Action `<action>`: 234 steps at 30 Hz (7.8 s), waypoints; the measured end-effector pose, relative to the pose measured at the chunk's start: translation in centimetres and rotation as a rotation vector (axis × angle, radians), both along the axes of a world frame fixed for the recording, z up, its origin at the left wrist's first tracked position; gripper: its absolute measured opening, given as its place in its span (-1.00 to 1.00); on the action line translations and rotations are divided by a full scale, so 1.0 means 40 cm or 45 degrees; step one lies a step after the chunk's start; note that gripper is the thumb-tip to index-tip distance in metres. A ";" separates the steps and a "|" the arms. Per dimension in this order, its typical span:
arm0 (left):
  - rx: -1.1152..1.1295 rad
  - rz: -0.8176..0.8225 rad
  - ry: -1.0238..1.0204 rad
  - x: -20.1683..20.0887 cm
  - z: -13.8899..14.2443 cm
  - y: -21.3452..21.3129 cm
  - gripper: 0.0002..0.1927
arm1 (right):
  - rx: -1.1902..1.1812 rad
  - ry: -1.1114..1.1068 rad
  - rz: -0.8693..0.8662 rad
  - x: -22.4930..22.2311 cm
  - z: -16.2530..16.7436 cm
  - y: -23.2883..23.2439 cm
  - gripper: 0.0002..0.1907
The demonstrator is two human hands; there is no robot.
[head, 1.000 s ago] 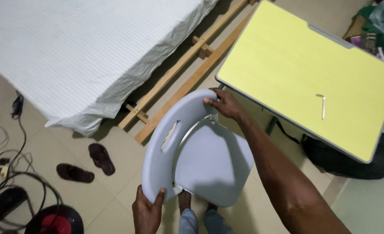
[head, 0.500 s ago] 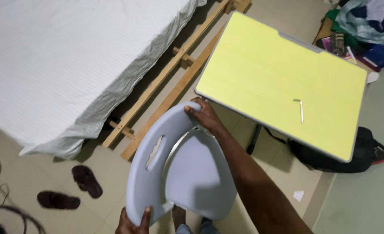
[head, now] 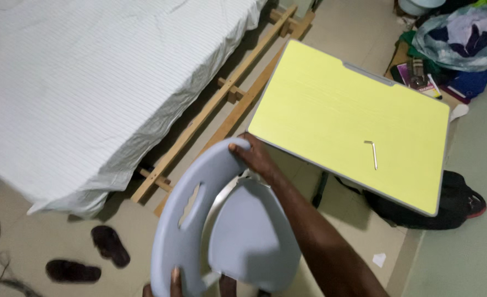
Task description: The person picks up a plastic chair with an attached writing tablet and uses a hex key to unscrew and remove the seat from the metal frame. They then align the seat back onto the frame and tighten the bolts by hand and with the hex key to reattach it.
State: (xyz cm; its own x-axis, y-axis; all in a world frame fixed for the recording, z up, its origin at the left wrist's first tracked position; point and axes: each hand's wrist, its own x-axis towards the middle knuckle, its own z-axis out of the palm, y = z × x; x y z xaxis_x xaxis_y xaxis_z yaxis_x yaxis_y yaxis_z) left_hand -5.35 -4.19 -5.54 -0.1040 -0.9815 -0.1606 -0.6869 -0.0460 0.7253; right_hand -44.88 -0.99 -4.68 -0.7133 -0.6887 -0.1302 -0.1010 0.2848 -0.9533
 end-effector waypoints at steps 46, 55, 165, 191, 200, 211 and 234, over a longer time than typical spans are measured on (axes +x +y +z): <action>-0.037 -1.130 0.678 -0.748 0.983 -0.012 -0.43 | -0.321 0.086 -0.936 -0.040 1.074 1.033 -0.51; 0.056 -1.024 0.573 -0.946 0.832 0.025 -0.48 | -0.027 0.103 -1.085 -0.164 0.794 1.059 -0.40; 0.353 -1.161 0.562 -0.205 0.878 0.074 -0.61 | -0.465 -0.184 -0.509 0.497 0.840 0.450 -0.80; -0.296 -1.086 0.375 -1.063 0.434 0.040 -0.52 | -0.089 0.147 -1.329 -0.308 0.524 0.979 -0.81; -0.047 -1.189 0.136 -1.288 0.313 -0.025 -0.31 | -0.024 -0.203 -1.239 -0.566 0.372 1.044 -0.80; 0.270 -1.171 0.365 -1.161 0.320 -0.109 -0.58 | -0.322 -0.235 -1.133 -0.549 0.272 0.946 -0.80; 0.458 -0.045 0.963 -0.054 -0.047 -1.534 -0.46 | -0.270 -0.481 -0.288 -0.116 -0.100 -1.106 -0.87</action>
State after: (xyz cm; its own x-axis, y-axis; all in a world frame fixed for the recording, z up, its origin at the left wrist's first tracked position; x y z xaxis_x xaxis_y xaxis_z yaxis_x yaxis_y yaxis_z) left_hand -7.50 -65.53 -7.43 -0.3395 -0.8778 -0.3379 -0.0268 -0.3501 0.9363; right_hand -49.54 -45.21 -8.67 -0.7783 -0.5610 -0.2820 0.3049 0.0549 -0.9508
